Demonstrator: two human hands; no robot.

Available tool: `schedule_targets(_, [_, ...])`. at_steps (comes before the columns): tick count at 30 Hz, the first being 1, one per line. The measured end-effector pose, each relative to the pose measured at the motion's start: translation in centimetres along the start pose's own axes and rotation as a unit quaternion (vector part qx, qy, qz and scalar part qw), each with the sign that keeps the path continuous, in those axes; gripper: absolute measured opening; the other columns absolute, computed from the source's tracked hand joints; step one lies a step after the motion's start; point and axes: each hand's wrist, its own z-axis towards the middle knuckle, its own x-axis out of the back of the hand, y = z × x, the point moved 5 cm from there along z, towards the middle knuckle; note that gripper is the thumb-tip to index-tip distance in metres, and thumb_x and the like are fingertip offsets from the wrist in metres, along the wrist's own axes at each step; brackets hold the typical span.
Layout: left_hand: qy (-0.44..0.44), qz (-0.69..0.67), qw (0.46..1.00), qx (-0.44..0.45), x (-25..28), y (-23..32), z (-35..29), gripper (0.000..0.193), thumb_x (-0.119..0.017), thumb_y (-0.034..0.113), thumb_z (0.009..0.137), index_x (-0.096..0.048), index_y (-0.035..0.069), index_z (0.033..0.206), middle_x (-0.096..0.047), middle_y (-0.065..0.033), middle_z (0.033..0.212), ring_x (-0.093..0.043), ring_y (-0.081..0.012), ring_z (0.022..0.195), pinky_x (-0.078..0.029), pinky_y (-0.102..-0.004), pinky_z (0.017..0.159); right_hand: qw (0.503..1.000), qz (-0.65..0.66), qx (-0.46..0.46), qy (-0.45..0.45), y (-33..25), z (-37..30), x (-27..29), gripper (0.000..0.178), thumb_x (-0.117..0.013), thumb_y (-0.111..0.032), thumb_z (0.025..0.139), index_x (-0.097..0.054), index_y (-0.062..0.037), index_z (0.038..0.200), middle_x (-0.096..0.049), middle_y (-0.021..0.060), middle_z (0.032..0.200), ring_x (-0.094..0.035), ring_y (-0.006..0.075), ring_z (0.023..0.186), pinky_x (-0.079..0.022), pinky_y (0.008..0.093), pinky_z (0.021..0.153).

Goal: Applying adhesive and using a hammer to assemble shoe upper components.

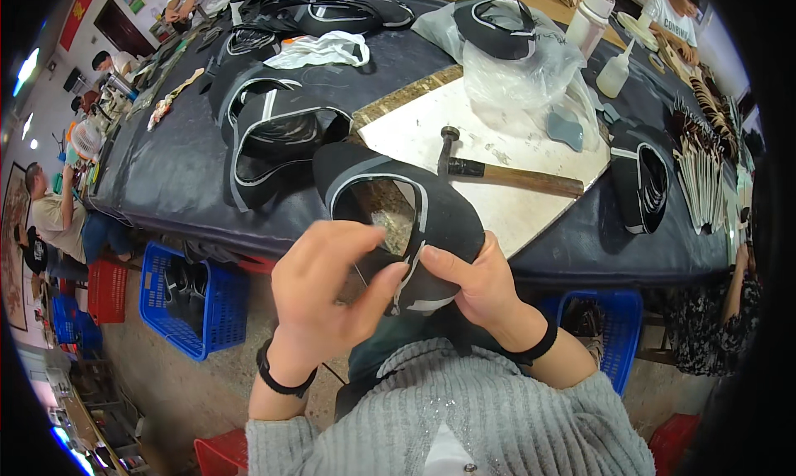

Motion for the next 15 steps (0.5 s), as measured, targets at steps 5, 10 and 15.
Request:
schedule_targets(5, [-0.060,0.183,0.970,-0.145,-1.2,2.0,-0.1,0.025,-0.067,0.005,0.065,-0.065,0.000,0.089,-0.061,-0.0072,0.082,-0.061,-0.0216,0.073,-0.047,-0.0325,0.060,0.998,-0.049,0.030,-0.001,-0.6,-0.5,-0.3,0.017,-0.068,-0.009,0.088,-0.065,0.0015,0.101,-0.069,0.0050,0.093,-0.063,0.0090,0.082,-0.052,0.0249,0.072])
schedule_targets(10, [-0.075,0.242,0.954,-0.161,-1.3,2.7,-0.1,0.020,-0.065,0.002,0.063,-0.063,-0.001,0.083,-0.057,-0.0065,0.076,-0.056,-0.0224,0.066,-0.046,-0.0314,0.059,0.981,-0.158,0.109,-0.018,-1.4,-0.9,-1.4,0.013,-0.067,-0.008,0.089,-0.065,0.0013,0.097,-0.068,0.0029,0.090,-0.061,0.0073,0.079,-0.050,0.0229,0.068])
schedule_targets(15, [-0.112,0.110,0.984,-0.081,-0.7,1.1,1.0,0.019,-0.067,-0.006,0.061,-0.060,0.001,0.077,-0.057,-0.0080,0.069,-0.057,-0.0263,0.062,-0.046,-0.0320,0.055,0.982,-0.162,0.096,-0.012,-1.6,-0.6,-1.6,0.011,-0.067,-0.007,0.089,-0.065,0.0014,0.096,-0.068,0.0024,0.088,-0.060,0.0066,0.078,-0.049,0.0229,0.067])
